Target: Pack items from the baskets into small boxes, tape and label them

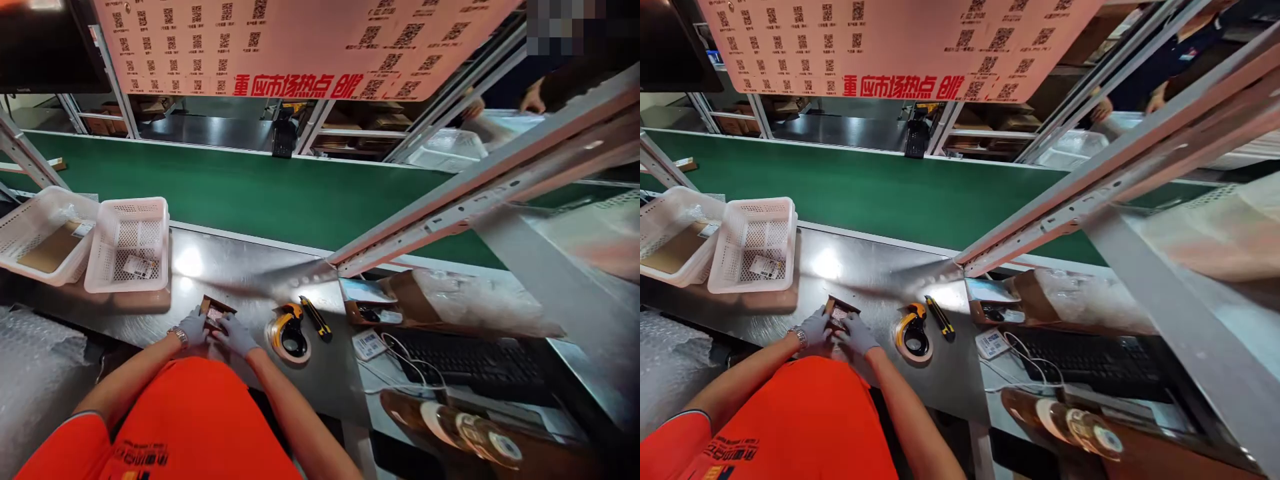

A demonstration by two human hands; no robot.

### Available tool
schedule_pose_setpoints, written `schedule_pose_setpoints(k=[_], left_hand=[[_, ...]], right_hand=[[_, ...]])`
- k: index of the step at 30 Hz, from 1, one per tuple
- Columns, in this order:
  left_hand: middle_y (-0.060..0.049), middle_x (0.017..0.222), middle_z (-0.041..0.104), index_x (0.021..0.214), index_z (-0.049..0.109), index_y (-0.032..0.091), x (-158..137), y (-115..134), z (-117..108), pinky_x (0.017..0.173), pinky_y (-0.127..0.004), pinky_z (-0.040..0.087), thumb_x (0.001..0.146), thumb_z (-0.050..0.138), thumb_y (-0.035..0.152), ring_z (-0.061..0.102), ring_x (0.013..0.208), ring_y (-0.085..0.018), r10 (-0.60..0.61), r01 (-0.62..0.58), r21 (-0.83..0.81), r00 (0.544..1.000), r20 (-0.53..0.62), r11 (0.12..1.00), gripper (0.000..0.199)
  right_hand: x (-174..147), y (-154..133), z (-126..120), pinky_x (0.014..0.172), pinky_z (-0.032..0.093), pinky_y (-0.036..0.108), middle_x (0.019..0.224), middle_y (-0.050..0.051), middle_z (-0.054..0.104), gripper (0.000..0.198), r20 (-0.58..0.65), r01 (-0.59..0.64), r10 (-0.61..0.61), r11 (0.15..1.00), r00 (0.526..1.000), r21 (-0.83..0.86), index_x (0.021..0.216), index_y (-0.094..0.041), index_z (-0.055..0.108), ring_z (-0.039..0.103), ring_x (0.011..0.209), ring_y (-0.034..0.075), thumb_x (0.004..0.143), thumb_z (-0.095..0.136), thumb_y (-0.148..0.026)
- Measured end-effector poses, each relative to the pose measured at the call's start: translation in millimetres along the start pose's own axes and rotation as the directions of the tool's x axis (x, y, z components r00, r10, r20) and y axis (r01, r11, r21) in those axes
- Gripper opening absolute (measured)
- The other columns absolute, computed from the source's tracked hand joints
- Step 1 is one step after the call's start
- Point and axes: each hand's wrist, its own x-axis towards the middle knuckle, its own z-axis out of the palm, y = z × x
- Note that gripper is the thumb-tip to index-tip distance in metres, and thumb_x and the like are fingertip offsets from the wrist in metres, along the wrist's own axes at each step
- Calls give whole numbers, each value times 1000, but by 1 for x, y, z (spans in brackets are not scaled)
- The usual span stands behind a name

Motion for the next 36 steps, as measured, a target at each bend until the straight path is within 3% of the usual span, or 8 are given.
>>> schedule_pose_setpoints(k=[7,10,14,17,20,27,32,36], left_hand=[[-24,150,74,135,77,16,39,-4,-7,108,-41,61,104,72,30,77,133,-36,-137,139,-79,990,27,987,35],[-20,142,80,135,76,16,54,-19,-12,103,-34,60,100,83,41,78,130,-33,-223,222,-161,975,12,962,43],[-16,130,85,127,79,15,62,-33,-7,88,-27,57,93,92,46,81,117,-28,-318,305,-273,948,0,912,48],[-12,117,87,113,83,16,66,-37,0,83,-26,54,92,94,43,81,107,-24,-345,327,-332,939,6,885,36],[-10,114,86,106,83,17,70,-40,5,83,-25,52,89,95,41,79,105,-23,-356,333,-372,934,7,866,32],[-4,89,80,91,83,18,71,-47,11,74,-25,49,86,95,45,74,86,-19,-355,332,-466,934,39,820,30],[0,71,69,81,80,16,72,-50,11,67,-26,46,102,78,46,66,74,-17,-355,339,-504,932,69,794,36],[0,69,68,79,79,17,80,-51,10,66,-26,46,102,77,42,64,70,-16,-357,352,-483,930,85,802,35]], right_hand=[[19,7,4,97,56,31,119,7,80,26,10,-32,32,997,999,-63,113,-24,87,74,109,22,108,62,-26],[21,7,10,94,58,33,112,7,83,28,-41,-121,117,988,992,-96,115,-23,88,76,108,25,106,62,-25],[13,-3,20,108,58,45,139,17,79,44,-196,-193,154,962,968,-193,142,-19,79,72,128,36,99,72,-26],[13,-10,21,131,42,61,167,27,63,86,-322,-153,42,932,946,-328,166,-12,60,55,155,47,86,87,-27],[21,-7,18,139,30,68,177,31,52,103,-293,-89,-30,918,956,-386,171,-8,53,44,165,51,78,94,-26],[17,30,33,133,49,60,164,21,69,57,-214,89,-154,954,965,-285,147,-18,77,63,153,39,91,77,-15],[13,44,48,129,55,60,165,20,68,45,-274,105,-168,967,947,-232,139,-20,82,62,152,38,94,75,-18],[16,43,45,128,56,59,163,20,69,42,-281,142,-192,971,940,-190,136,-20,82,63,150,37,94,73,-20]])
